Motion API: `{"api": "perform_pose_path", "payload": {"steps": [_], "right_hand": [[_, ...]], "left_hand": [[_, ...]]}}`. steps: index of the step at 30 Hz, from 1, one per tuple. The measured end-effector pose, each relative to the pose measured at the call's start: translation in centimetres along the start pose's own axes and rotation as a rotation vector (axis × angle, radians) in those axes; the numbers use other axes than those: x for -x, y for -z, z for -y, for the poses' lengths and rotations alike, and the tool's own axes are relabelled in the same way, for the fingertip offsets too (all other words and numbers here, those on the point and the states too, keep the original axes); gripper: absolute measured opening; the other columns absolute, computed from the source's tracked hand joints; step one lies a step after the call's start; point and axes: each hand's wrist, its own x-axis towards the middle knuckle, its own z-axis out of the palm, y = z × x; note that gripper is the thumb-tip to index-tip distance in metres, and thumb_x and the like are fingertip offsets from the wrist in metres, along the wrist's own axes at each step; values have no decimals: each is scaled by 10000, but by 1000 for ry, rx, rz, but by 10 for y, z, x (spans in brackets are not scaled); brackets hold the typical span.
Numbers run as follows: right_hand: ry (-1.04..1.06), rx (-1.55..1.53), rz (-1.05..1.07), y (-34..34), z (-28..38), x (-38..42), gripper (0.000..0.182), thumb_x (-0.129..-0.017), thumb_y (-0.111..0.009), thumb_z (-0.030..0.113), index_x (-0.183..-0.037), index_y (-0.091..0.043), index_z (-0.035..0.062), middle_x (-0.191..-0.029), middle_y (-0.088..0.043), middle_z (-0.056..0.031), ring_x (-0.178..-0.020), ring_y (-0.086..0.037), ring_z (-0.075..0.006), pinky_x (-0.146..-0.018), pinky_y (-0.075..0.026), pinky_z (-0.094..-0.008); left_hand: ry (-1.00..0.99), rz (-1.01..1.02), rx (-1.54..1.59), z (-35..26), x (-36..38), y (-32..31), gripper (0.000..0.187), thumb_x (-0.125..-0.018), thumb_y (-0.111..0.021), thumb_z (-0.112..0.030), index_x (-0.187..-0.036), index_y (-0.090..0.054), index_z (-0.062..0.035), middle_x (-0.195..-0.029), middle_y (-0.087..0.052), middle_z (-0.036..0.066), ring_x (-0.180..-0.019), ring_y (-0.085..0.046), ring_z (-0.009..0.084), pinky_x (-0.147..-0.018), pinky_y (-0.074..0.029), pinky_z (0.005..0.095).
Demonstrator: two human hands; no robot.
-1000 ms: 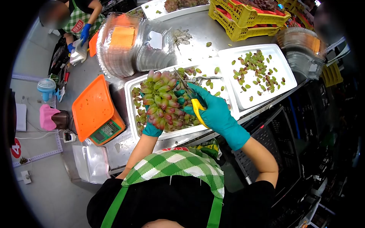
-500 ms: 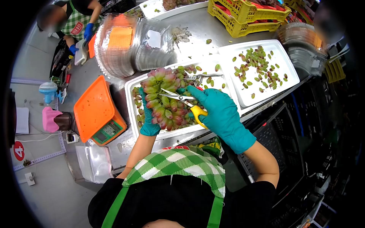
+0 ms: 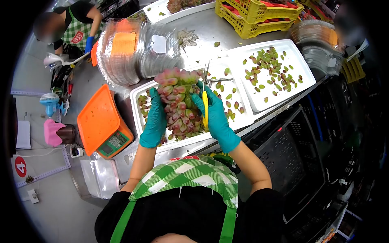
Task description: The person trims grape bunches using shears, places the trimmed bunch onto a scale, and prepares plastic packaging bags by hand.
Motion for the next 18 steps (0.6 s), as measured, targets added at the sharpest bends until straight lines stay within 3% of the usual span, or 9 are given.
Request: {"api": "perform_pose_path", "payload": {"steps": [1,4,5,8,9,12,16,17,18], "right_hand": [[-96,-10,-108,2,-6,-2,406,-824,-546,82,-1209,-425,36,-1112,-503,-53,-964,-500,-94,-810,-456,-227],[-72,-205,109,25,-39,-12,404,-872,-468,216,-1233,-372,60,-1132,-503,-94,-956,-551,-176,-816,-480,-302],[-65,-303,174,26,-47,-16,447,-890,-400,293,-1263,-319,61,-1197,-450,-125,-1039,-506,-234,-875,-449,-369],[-149,-664,417,17,-37,-14,428,-885,-423,231,-1264,-320,61,-1211,-437,-117,-1070,-483,-223,-870,-453,-343],[-145,-679,506,13,-28,-10,441,-891,-395,265,-1276,-302,71,-1253,-396,-129,-1102,-456,-248,-907,-418,-397],[-128,-527,428,8,-27,-6,443,-896,-367,298,-1276,-305,76,-1249,-402,-126,-1107,-450,-254,-910,-411,-414],[-263,-853,620,1,-23,-6,417,-901,-360,293,-1251,-339,67,-1205,-443,-118,-1066,-488,-223,-892,-432,-368],[-291,-583,395,-1,-23,-7,366,-876,-453,230,-1194,-413,52,-1093,-515,-81,-967,-536,-165,-818,-474,-308],[-211,-385,350,-5,-21,-7,357,-858,-488,206,-1173,-433,47,-1055,-525,-69,-923,-541,-144,-781,-483,-292]], "left_hand": [[-15,-70,-20,-1,-1,-2,589,-852,-341,-526,-1246,-363,-88,-1197,-456,66,-1076,-465,172,-913,-380,315],[-83,-42,-124,-6,-1,-2,566,-860,-341,-513,-1253,-360,-107,-1188,-457,54,-1063,-467,167,-895,-383,311],[-64,-53,-176,-12,4,-3,518,-878,-347,-468,-1258,-357,-116,-1183,-454,50,-1064,-456,162,-897,-372,312],[-1,-137,-269,-26,13,-11,532,-853,-447,-425,-1271,-341,-115,-1205,-424,29,-1013,-471,126,-829,-418,298],[-49,-130,-252,-19,11,-2,545,-839,-462,-436,-1269,-341,-125,-1186,-430,18,-968,-478,106,-783,-426,289],[-171,-155,35,6,9,5,544,-846,-443,-437,-1281,-316,-138,-1208,-422,28,-1020,-475,142,-828,-422,309],[-21,4,416,9,20,-11,648,-825,-382,-545,-1313,-250,-140,-1306,-336,80,-1179,-366,235,-978,-319,397],[-49,76,481,18,13,-1,728,-785,-369,-616,-1319,-238,-139,-1325,-306,94,-1190,-348,250,-991,-301,404],[-82,93,518,25,7,6,731,-783,-370,-618,-1319,-238,-139,-1325,-306,95,-1189,-348,251,-991,-301,404]]}}
